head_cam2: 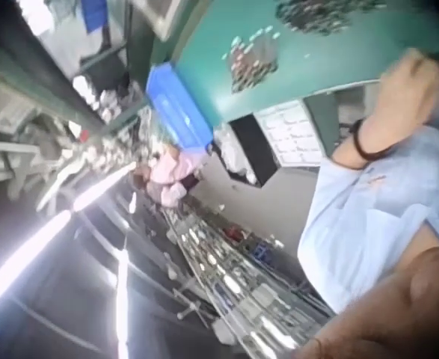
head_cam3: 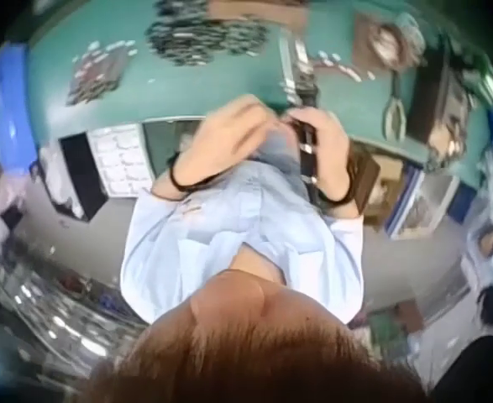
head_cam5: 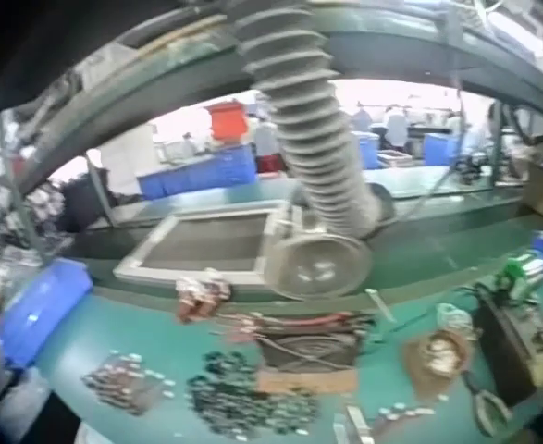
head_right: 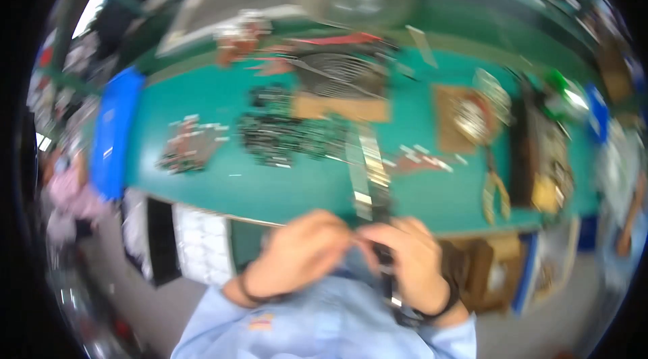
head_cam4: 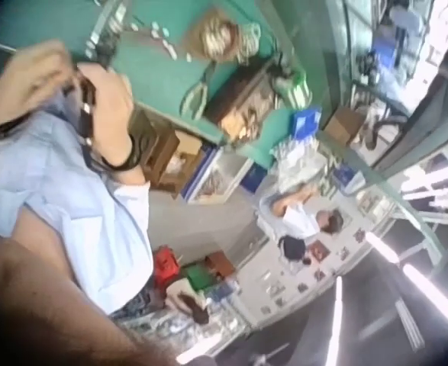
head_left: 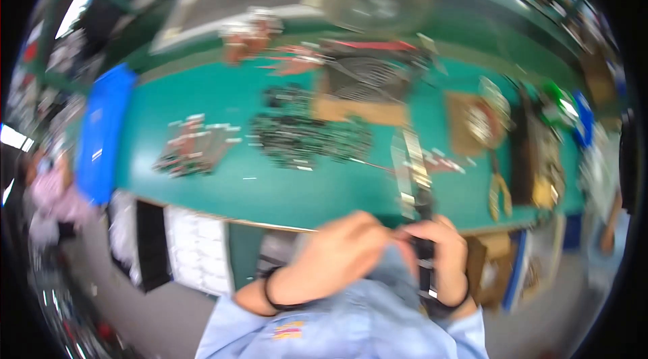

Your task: The person solders wires to circuit boards using a soldering iron, picking up a board and wire by hand, joining them, and then setting the assembly aside.

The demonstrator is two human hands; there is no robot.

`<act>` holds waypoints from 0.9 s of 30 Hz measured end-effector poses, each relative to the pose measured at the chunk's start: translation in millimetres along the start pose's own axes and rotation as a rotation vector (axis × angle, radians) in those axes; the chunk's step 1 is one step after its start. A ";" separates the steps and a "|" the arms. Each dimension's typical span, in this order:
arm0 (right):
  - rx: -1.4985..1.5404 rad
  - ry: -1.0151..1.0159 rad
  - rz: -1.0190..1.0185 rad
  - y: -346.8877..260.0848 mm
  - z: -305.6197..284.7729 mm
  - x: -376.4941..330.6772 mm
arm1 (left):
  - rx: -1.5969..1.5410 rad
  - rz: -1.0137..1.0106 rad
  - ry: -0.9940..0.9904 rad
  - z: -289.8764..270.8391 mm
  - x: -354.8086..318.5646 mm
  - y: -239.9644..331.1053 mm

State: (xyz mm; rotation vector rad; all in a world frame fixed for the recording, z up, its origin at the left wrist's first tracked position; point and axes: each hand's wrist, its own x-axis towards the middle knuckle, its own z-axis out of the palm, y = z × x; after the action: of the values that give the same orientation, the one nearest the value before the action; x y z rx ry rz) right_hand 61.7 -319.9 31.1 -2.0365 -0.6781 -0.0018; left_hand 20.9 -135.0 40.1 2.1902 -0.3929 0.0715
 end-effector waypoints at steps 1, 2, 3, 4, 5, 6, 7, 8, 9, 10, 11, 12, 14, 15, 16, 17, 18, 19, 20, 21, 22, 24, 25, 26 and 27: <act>-0.058 0.045 0.040 2.4 5.7 -7.6 | 0.030 0.038 0.004 4.1 1.1 -2.0; -0.004 0.144 0.079 -0.5 10.2 -7.3 | 0.065 0.072 0.032 11.9 2.2 -4.8; -0.046 0.176 0.002 2.8 13.7 -9.6 | 0.097 0.108 0.060 19.2 1.5 -5.7; -0.094 0.214 -0.057 10.1 14.9 -13.9 | 0.110 0.116 0.125 25.4 2.1 -5.8; -0.128 0.207 -0.107 15.1 8.7 -24.0 | 0.103 0.144 0.182 28.4 2.1 -1.5; -0.165 0.207 -0.155 20.3 5.0 -30.2 | 0.146 0.130 0.215 26.6 0.2 1.4; -0.126 0.188 -0.191 18.1 4.5 -28.4 | 0.133 0.137 0.224 29.1 -3.5 3.1; -0.117 0.160 -0.194 10.5 -0.8 -24.2 | 0.107 0.162 0.229 28.8 -3.9 5.5; -0.113 0.134 -0.195 3.3 -5.7 -20.5 | 0.077 0.192 0.232 28.7 -4.5 6.7; -0.109 0.107 -0.194 -1.6 -8.9 -17.9 | 0.101 0.186 0.253 28.0 -5.3 8.4; -0.097 0.100 -0.220 -4.2 -9.9 -17.2 | 0.105 0.191 0.262 27.5 -6.7 9.6; -0.128 0.109 -0.221 -6.1 -10.7 -17.9 | 0.108 0.195 0.271 27.7 -8.8 10.6; -0.195 0.133 -0.225 -5.4 -8.2 -18.3 | 0.128 0.199 0.300 28.4 -9.0 10.1; -0.185 0.128 -0.248 -2.1 -5.2 -20.7 | 0.117 0.220 0.305 28.2 -8.2 10.1; -0.127 0.147 -0.216 3.8 -2.8 -25.8 | 0.105 0.239 0.311 28.0 -8.5 9.9; -0.068 0.162 -0.183 9.3 -0.3 -30.0 | 0.092 0.255 0.316 26.8 -10.9 8.5; -0.015 0.176 -0.141 5.3 1.3 -28.7 | 0.099 0.247 0.330 24.9 -13.7 9.0; -0.011 0.163 -0.152 1.2 3.7 -27.3 | 0.076 0.236 0.333 23.5 -16.9 9.6; 0.068 0.181 -0.126 -3.4 6.9 -28.1 | 0.050 0.226 0.335 22.5 -20.5 10.2; 0.146 0.200 -0.098 -8.3 10.2 -29.7 | 0.022 0.217 0.335 21.7 -24.1 10.6; 0.221 0.220 -0.068 -14.8 13.4 -30.0 | 0.021 0.213 0.345 19.9 -28.0 10.1; 0.219 0.246 -0.068 -26.5 17.5 -29.3 | -0.015 0.219 0.313 11.2 -32.1 11.0; 0.217 0.272 -0.061 -31.8 19.8 -28.8 | -0.035 0.226 0.294 7.6 -34.2 11.4; 0.214 0.302 -0.053 -36.3 20.5 -28.4 | -0.036 0.242 0.289 4.5 -36.6 12.3; 0.207 0.319 -0.058 -40.3 21.9 -27.1 | -0.040 0.218 0.280 0.6 -39.2 13.1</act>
State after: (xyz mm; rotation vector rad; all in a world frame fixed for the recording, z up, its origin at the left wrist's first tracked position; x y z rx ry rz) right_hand 14.4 -299.3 44.0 -1.7664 -0.5123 -0.2736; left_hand -20.3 -132.9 42.4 2.0538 -0.4660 0.4803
